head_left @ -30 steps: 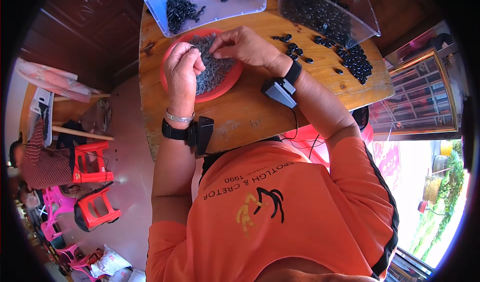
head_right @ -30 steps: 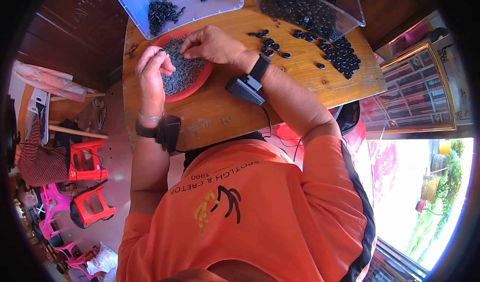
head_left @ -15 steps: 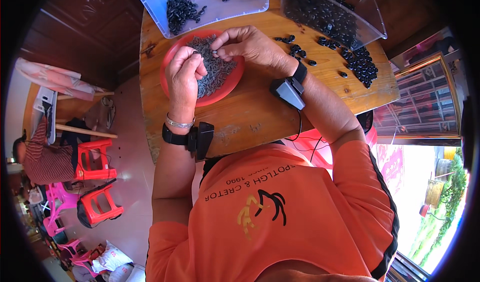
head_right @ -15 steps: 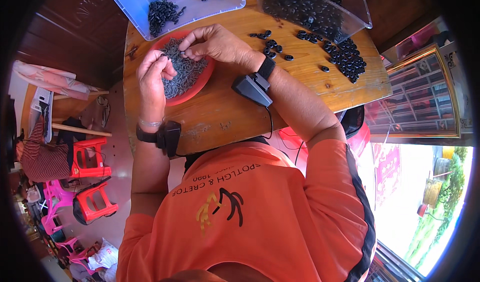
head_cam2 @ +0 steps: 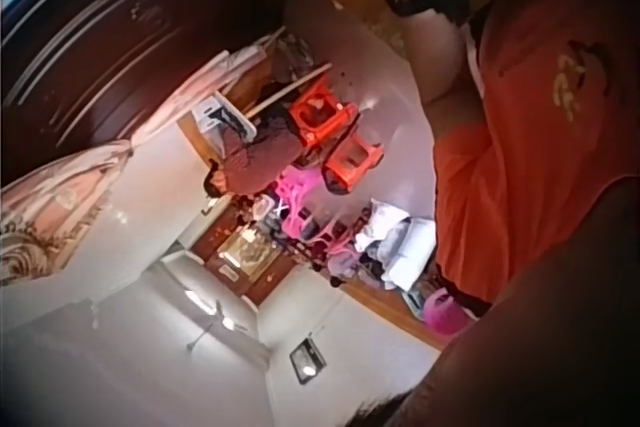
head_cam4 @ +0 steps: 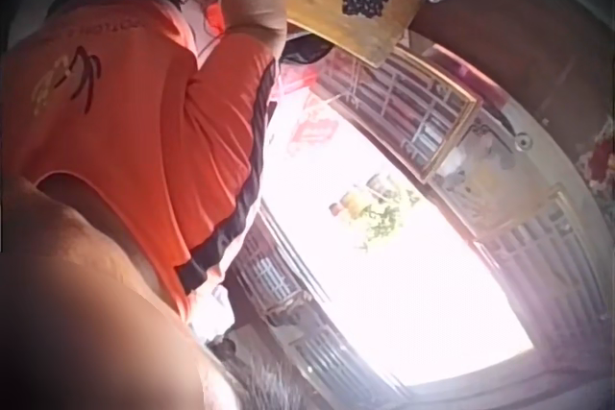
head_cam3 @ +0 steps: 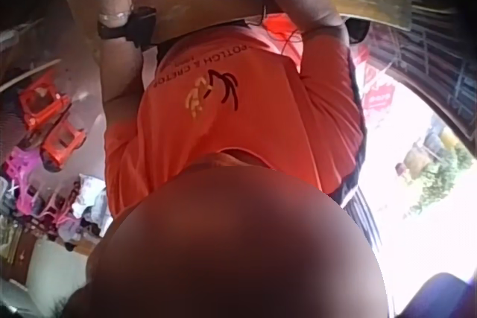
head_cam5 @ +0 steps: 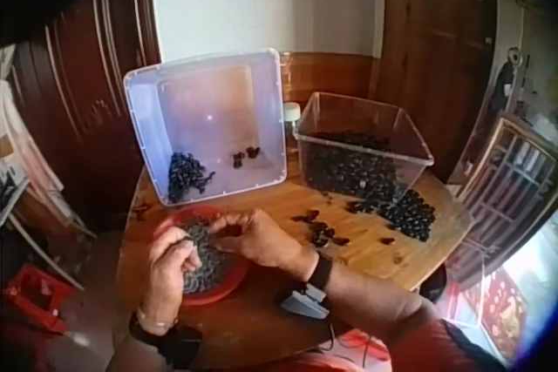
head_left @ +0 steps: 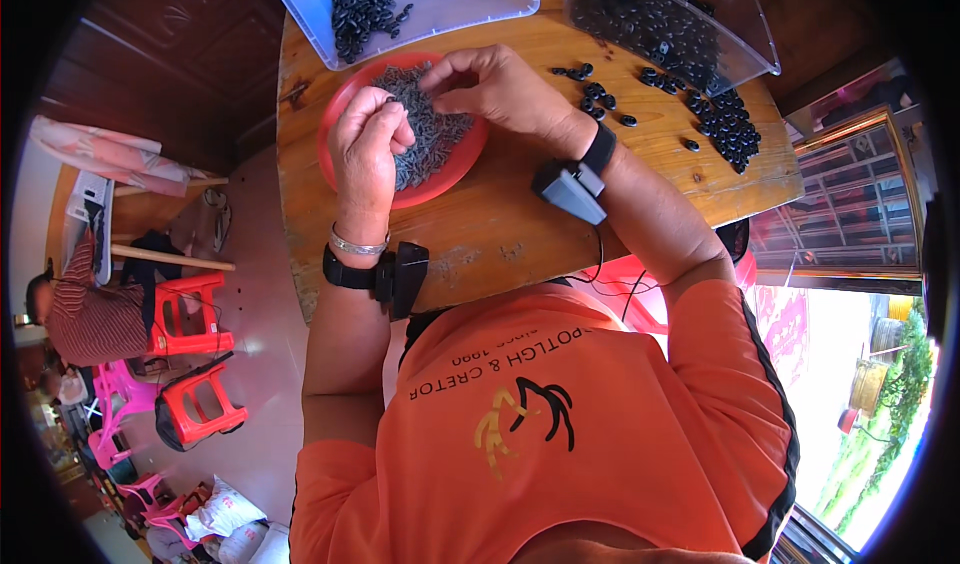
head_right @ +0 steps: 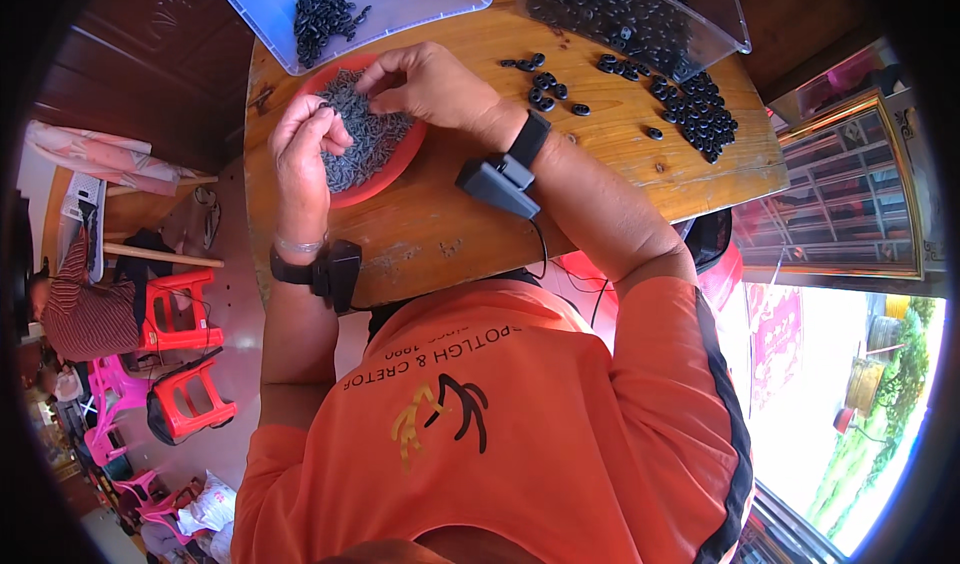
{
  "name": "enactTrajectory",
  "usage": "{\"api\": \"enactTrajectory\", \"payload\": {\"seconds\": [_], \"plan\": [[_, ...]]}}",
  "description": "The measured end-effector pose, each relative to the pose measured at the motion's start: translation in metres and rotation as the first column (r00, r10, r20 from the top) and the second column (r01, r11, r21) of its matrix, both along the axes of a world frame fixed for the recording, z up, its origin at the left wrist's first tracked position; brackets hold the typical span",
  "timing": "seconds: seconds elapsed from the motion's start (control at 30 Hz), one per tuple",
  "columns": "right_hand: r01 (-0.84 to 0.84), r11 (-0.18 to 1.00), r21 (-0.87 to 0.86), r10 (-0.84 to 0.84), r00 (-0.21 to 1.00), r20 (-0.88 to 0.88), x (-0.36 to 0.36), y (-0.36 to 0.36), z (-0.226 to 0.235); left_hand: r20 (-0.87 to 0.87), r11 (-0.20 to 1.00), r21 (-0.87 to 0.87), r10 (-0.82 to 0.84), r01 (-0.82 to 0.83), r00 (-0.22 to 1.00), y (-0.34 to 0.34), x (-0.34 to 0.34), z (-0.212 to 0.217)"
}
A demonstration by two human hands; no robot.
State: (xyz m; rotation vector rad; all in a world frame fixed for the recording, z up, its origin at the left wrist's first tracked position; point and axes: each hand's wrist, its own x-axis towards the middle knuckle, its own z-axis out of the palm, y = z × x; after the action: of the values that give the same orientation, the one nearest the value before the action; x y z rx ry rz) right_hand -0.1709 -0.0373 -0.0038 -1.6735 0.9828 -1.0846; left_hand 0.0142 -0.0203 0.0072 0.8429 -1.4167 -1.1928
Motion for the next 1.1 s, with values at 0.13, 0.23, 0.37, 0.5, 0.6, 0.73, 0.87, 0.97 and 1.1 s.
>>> {"api": "enactTrajectory", "payload": {"seconds": [0.13,0.23,0.37,0.5,0.6,0.73,0.87,0.97,1.1], "plan": [[-0.059,0.858,-0.511,-0.223,0.852,-0.473,0.010,0.012,0.007,-0.036,0.999,-0.030,0.028,-0.029,0.999,-0.001,0.003,0.001],[-0.204,0.847,-0.491,-0.154,0.790,-0.593,0.020,0.020,0.006,-0.041,0.998,-0.034,0.043,-0.044,0.998,-0.001,0.003,0.002],[-0.240,0.797,-0.554,-0.224,0.734,-0.641,0.031,0.018,-0.004,-0.049,0.999,-0.026,0.034,-0.035,0.998,0.000,0.002,0.004],[-0.171,0.819,-0.547,-0.224,0.784,-0.579,0.029,0.012,-0.008,-0.037,0.998,-0.019,0.056,-0.057,0.998,-0.001,0.004,0.004],[-0.101,0.883,-0.458,-0.161,0.852,-0.499,0.019,0.010,-0.002,-0.031,0.998,-0.031,0.045,-0.046,0.999,-0.001,0.005,0.003],[-0.123,0.884,-0.451,-0.156,0.832,-0.533,0.017,0.014,0.007,-0.046,0.997,-0.027,0.068,-0.069,0.997,0.002,0.005,0.005],[-0.263,0.793,-0.549,-0.184,0.756,-0.628,0.027,0.019,-0.001,-0.027,0.997,-0.036,0.067,-0.068,0.997,0.001,0.004,0.005],[-0.251,0.827,-0.502,-0.195,0.711,-0.676,0.032,0.021,0.002,-0.055,0.997,-0.015,0.069,-0.070,0.996,0.000,0.004,0.004],[-0.169,0.904,-0.394,-0.148,0.740,-0.656,0.024,0.018,0.008,-0.034,0.997,-0.023,0.071,-0.072,0.997,0.000,0.005,0.003]]}}
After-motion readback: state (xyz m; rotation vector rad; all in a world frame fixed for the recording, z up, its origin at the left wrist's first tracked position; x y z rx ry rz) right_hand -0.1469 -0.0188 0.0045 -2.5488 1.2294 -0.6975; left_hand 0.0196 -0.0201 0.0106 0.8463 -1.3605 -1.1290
